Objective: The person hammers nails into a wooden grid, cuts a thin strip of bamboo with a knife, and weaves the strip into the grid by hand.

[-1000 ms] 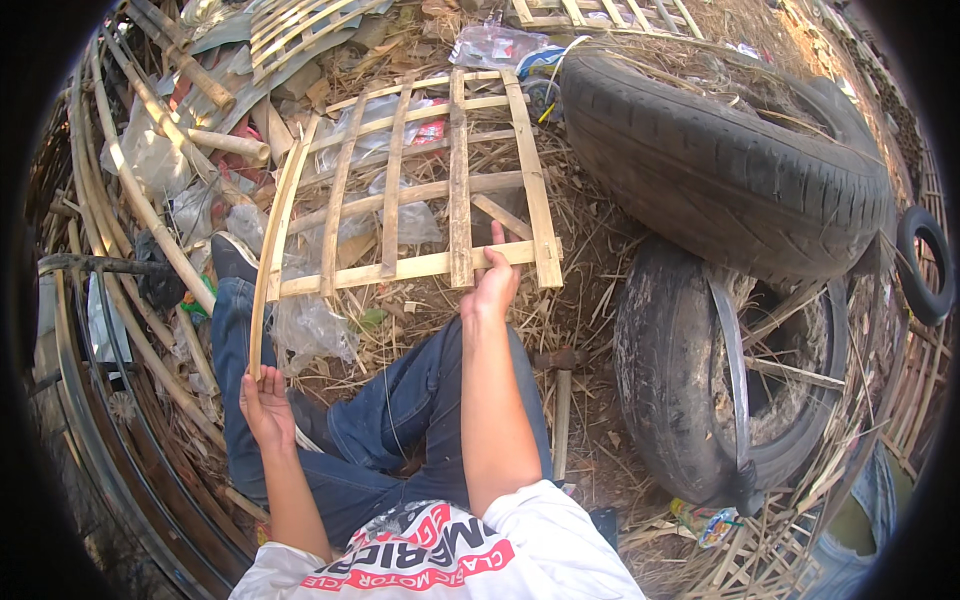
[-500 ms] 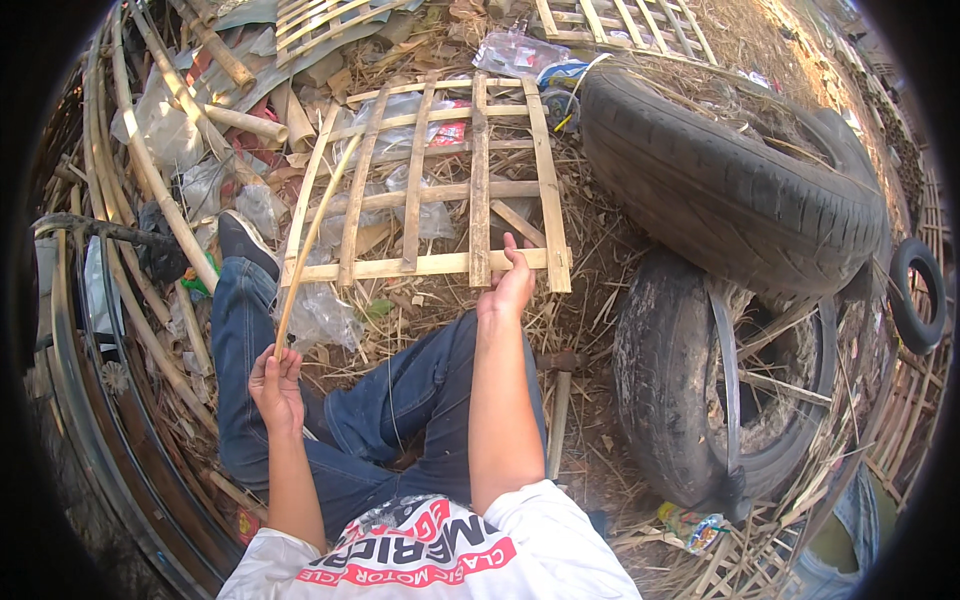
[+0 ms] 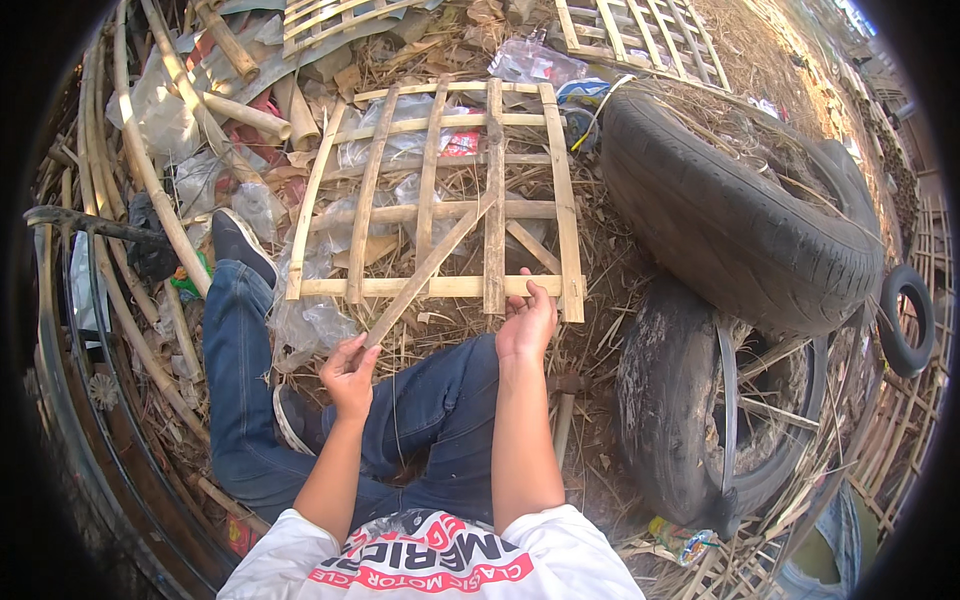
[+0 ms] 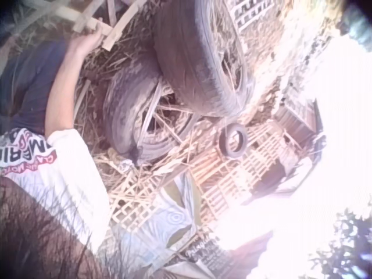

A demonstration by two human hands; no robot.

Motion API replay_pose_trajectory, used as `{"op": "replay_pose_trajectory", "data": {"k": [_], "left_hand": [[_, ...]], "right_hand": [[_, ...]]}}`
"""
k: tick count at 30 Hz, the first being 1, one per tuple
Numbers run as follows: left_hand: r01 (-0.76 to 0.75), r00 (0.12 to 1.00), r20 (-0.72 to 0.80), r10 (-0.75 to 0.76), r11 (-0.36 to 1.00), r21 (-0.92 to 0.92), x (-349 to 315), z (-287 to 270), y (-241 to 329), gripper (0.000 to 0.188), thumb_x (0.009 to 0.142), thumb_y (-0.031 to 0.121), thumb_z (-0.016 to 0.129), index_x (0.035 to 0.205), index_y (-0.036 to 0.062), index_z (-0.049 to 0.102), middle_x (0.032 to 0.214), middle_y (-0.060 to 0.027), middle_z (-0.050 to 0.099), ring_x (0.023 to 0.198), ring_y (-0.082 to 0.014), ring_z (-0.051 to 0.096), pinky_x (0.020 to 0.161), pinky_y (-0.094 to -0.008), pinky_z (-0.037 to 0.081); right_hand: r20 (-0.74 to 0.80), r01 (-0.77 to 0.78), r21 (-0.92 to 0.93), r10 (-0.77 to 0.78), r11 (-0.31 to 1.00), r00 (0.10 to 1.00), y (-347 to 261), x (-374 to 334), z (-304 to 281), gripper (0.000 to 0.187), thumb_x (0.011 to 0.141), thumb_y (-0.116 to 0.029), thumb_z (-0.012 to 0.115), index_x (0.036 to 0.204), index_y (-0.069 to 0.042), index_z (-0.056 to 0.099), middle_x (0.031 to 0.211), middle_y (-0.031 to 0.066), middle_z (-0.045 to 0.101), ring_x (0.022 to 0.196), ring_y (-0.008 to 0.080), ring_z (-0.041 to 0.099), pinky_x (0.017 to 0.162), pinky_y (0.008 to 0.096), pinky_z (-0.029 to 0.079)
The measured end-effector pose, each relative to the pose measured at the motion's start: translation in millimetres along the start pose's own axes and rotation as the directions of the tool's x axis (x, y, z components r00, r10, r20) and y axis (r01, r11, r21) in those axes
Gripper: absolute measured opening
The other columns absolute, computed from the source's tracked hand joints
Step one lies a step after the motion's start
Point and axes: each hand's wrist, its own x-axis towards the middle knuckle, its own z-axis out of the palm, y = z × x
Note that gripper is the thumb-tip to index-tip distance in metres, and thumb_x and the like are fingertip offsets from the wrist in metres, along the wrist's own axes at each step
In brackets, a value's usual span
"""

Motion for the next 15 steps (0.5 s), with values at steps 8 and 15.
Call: {"op": "replay_pose_trajectory", "data": {"k": [8, 15], "left_hand": [[-0.132, 0.991, 0.067, 0.12, 0.967, 0.216, 5.6, 1.8, -7.7, 0.028, 0.07, -0.003, 0.08, 0.096, -0.0016, 0.069, 0.092, -0.0132, 0.07, 0.083, -0.0211, 0.068, 0.074, -0.0306, 0.055], [-0.209, 0.977, 0.112, 0.182, 0.924, 0.321, 12.5, -0.3, -19.4, 0.03, 0.066, -0.001, 0.082, 0.093, -0.0002, 0.069, 0.09, -0.0146, 0.071, 0.081, -0.0267, 0.07, 0.074, -0.0331, 0.054]], "right_hand": [[0.129, -0.073, -0.14, 0.091, 0.988, 0.987, -19.6, -3.6, -20.2, 0.026, 0.088, -0.017, 0.057, 0.11, -0.002, 0.053, 0.102, 0.0066, 0.059, 0.088, 0.0196, 0.056, 0.09, 0.0376, 0.044], [0.131, -0.094, -0.293, 0.137, 0.952, 0.982, -46.1, -49.2, -9.4, 0.043, 0.085, -0.009, 0.059, 0.124, 0.004, 0.046, 0.125, 0.0214, 0.054, 0.092, 0.0215, 0.058, 0.083, 0.0363, 0.047]]}}
